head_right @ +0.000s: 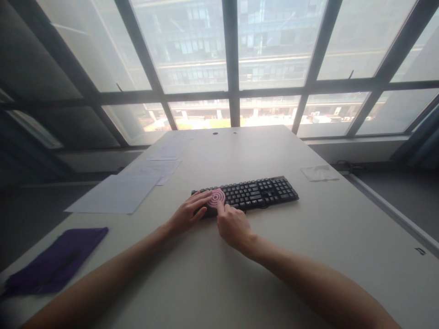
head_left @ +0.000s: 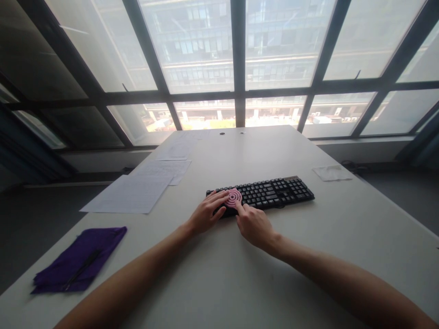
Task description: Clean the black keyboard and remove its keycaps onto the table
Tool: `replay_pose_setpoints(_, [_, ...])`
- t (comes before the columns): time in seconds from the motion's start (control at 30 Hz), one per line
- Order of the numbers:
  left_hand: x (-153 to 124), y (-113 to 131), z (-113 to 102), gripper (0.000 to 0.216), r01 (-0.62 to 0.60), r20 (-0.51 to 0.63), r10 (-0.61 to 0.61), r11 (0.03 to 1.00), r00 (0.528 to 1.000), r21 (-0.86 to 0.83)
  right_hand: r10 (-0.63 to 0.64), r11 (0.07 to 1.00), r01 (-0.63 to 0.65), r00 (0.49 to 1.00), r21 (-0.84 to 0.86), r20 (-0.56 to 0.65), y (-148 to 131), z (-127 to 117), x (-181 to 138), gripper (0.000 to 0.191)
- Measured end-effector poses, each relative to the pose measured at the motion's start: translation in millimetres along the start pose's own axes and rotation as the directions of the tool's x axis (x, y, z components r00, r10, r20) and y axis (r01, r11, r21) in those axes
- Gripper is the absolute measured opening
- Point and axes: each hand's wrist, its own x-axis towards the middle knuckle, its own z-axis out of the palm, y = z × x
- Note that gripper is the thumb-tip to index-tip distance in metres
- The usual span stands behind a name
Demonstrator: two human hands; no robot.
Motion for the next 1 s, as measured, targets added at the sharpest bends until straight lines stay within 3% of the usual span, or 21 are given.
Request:
replay_pose_setpoints(0.37, [-4, 0, 2, 0.043, -0.034, -0.075, 0.029, 0.997, 0.997, -0.068, -0.001, 1.000, 0.001, 0.999, 0.004, 0.035, -11, -8, -7, 0.067])
replay_pose_setpoints(0.7, [-1, 3, 1, 0.042, -0.066, -0.014, 0.065, 0.997, 0.998, -0.047, -0.017, 0.999, 0.021, 0.993, -0.037, 0.116, -18, 7, -12, 0.067])
replay_pose_setpoints(1.0, [-2, 1, 2, 0.049, -0.074, -0.034, 0.073, 0.997, 0.997, -0.030, 0.050, 0.998, -0.048, 0.997, -0.045, 0.053, -12, -5, -7, 0.067])
